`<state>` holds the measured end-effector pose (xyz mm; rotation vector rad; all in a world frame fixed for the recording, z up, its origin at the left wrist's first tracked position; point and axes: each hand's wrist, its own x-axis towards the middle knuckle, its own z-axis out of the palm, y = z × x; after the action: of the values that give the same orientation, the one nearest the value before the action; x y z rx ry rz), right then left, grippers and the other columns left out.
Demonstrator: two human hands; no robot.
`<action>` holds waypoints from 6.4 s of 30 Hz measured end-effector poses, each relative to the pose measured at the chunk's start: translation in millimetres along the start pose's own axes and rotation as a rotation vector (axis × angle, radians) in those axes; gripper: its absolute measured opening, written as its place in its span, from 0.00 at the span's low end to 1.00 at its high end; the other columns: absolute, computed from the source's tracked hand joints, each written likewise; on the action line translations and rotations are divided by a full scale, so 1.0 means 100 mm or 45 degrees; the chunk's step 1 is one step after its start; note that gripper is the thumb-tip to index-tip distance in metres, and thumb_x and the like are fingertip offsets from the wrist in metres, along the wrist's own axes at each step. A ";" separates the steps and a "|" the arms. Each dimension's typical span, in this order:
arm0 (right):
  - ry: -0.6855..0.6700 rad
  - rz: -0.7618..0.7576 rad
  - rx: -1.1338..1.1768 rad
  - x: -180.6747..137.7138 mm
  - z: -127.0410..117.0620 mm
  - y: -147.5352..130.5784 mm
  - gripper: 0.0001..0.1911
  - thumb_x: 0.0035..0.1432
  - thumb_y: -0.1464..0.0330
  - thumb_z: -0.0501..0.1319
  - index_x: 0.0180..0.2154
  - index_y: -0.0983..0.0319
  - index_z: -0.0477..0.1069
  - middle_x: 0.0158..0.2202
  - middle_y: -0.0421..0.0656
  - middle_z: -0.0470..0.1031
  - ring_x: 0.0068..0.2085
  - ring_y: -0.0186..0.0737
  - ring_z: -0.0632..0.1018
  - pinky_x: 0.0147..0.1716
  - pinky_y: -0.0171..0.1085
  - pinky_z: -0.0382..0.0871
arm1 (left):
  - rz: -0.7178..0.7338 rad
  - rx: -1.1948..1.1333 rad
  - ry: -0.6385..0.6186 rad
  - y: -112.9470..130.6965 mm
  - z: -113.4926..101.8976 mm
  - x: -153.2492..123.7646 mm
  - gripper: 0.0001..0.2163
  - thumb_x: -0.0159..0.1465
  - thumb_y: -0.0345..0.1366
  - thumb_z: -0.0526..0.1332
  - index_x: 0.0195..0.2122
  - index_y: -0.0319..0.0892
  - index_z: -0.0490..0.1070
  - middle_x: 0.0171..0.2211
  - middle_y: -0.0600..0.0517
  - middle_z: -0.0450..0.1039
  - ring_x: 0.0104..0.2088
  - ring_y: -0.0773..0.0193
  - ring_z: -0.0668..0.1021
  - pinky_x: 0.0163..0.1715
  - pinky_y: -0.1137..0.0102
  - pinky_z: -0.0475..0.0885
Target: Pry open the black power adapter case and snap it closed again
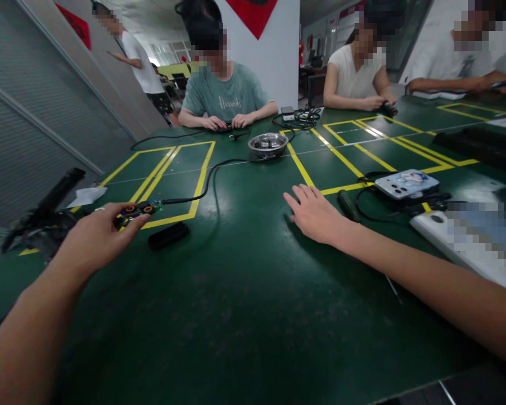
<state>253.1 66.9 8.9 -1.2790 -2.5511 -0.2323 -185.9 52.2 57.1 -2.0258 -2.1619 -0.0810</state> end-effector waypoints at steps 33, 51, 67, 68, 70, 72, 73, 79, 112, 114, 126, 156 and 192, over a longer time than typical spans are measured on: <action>-0.176 -0.430 0.309 0.03 -0.09 -0.48 0.14 0.63 0.74 0.52 0.43 0.69 0.75 0.41 0.53 0.72 0.42 0.46 0.71 0.42 0.46 0.66 | 0.177 0.039 -0.213 0.66 -0.02 -0.16 0.31 0.69 0.55 0.36 0.59 0.33 0.54 0.47 0.37 0.71 0.45 0.46 0.76 0.42 0.61 0.68; 0.372 -0.494 0.570 -0.53 -0.35 -0.48 0.14 0.63 0.62 0.58 0.42 0.65 0.73 0.41 0.49 0.70 0.45 0.42 0.70 0.47 0.44 0.68 | 0.936 -0.410 0.326 1.50 0.12 -0.73 0.18 0.66 0.41 0.57 0.52 0.37 0.61 0.40 0.45 0.73 0.36 0.58 0.77 0.35 0.67 0.71; -0.078 -0.326 0.542 -0.56 -0.28 -0.35 0.15 0.65 0.65 0.54 0.47 0.63 0.74 0.38 0.46 0.75 0.40 0.41 0.72 0.45 0.43 0.64 | 1.235 -0.473 -0.154 1.71 0.06 -0.88 0.25 0.67 0.42 0.57 0.61 0.40 0.52 0.52 0.43 0.68 0.51 0.57 0.73 0.52 0.60 0.70; -0.098 -0.325 0.541 -0.56 -0.28 -0.35 0.16 0.65 0.64 0.53 0.47 0.63 0.75 0.37 0.45 0.75 0.40 0.41 0.72 0.45 0.43 0.64 | 1.242 -0.472 -0.154 1.71 0.08 -0.88 0.23 0.67 0.41 0.56 0.61 0.41 0.53 0.52 0.44 0.68 0.51 0.58 0.73 0.51 0.61 0.71; -0.130 -0.306 0.543 -0.55 -0.28 -0.37 0.16 0.66 0.63 0.53 0.47 0.63 0.75 0.37 0.46 0.76 0.40 0.41 0.73 0.45 0.44 0.64 | 1.253 -0.460 -0.154 1.72 0.10 -0.88 0.21 0.68 0.40 0.56 0.60 0.42 0.55 0.52 0.44 0.67 0.50 0.58 0.73 0.50 0.61 0.72; -0.142 -0.276 0.551 -0.55 -0.26 -0.38 0.17 0.66 0.64 0.52 0.48 0.64 0.74 0.39 0.47 0.76 0.41 0.41 0.73 0.46 0.43 0.64 | 1.261 -0.431 -0.151 1.73 0.11 -0.87 0.19 0.68 0.41 0.55 0.58 0.42 0.58 0.52 0.44 0.67 0.49 0.57 0.73 0.48 0.60 0.72; -0.146 -0.264 0.558 -0.55 -0.26 -0.39 0.17 0.66 0.64 0.52 0.48 0.64 0.74 0.40 0.47 0.76 0.42 0.41 0.74 0.47 0.43 0.64 | 1.265 -0.415 -0.147 1.73 0.11 -0.87 0.18 0.68 0.41 0.55 0.58 0.43 0.58 0.52 0.44 0.66 0.48 0.57 0.73 0.47 0.60 0.73; -0.138 -0.260 0.579 -0.56 -0.26 -0.39 0.14 0.65 0.66 0.54 0.45 0.64 0.74 0.39 0.46 0.76 0.42 0.41 0.74 0.46 0.43 0.64 | 1.288 -0.382 -0.129 1.73 0.09 -0.87 0.17 0.69 0.40 0.54 0.57 0.43 0.61 0.52 0.44 0.67 0.47 0.56 0.74 0.45 0.59 0.73; -0.235 -0.315 0.535 -0.59 -0.30 -0.35 0.11 0.64 0.65 0.56 0.41 0.63 0.74 0.37 0.44 0.72 0.36 0.37 0.72 0.38 0.40 0.65 | 1.061 -0.642 -0.308 1.51 -0.14 -0.75 0.15 0.65 0.41 0.59 0.51 0.42 0.68 0.46 0.46 0.72 0.42 0.59 0.76 0.41 0.63 0.73; -0.228 -0.305 0.540 -0.59 -0.29 -0.36 0.11 0.64 0.65 0.56 0.40 0.63 0.75 0.37 0.44 0.72 0.36 0.37 0.72 0.38 0.39 0.65 | 0.979 -0.706 -0.453 1.47 -0.15 -0.72 0.11 0.65 0.40 0.58 0.45 0.42 0.70 0.39 0.49 0.73 0.37 0.62 0.76 0.36 0.67 0.73; -0.106 -0.267 0.463 -0.62 -0.26 -0.41 0.12 0.65 0.66 0.55 0.38 0.65 0.76 0.34 0.44 0.74 0.35 0.37 0.72 0.37 0.39 0.65 | 1.038 -0.817 -0.315 1.51 0.03 -0.82 0.10 0.68 0.35 0.55 0.43 0.41 0.75 0.38 0.48 0.73 0.36 0.64 0.77 0.36 0.68 0.73; -0.181 -0.382 0.389 -0.60 -0.28 -0.33 0.25 0.62 0.77 0.51 0.60 0.60 0.63 0.45 0.49 0.72 0.44 0.42 0.71 0.44 0.44 0.69 | 1.156 -0.552 -0.138 1.50 0.17 -0.82 0.18 0.70 0.30 0.51 0.59 0.50 0.66 0.42 0.48 0.70 0.38 0.65 0.74 0.36 0.70 0.70; -0.026 0.321 0.123 -0.47 -0.08 0.22 0.13 0.63 0.68 0.53 0.44 0.65 0.73 0.49 0.53 0.72 0.50 0.51 0.72 0.50 0.49 0.68 | 1.113 -0.583 -0.126 1.56 0.18 -0.87 0.15 0.69 0.33 0.53 0.57 0.46 0.65 0.54 0.46 0.65 0.49 0.60 0.73 0.48 0.63 0.73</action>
<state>299.3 42.6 2.1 -1.5527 -2.3541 -0.0439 -27.7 -19.2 12.7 -3.0927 -1.1769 -0.3818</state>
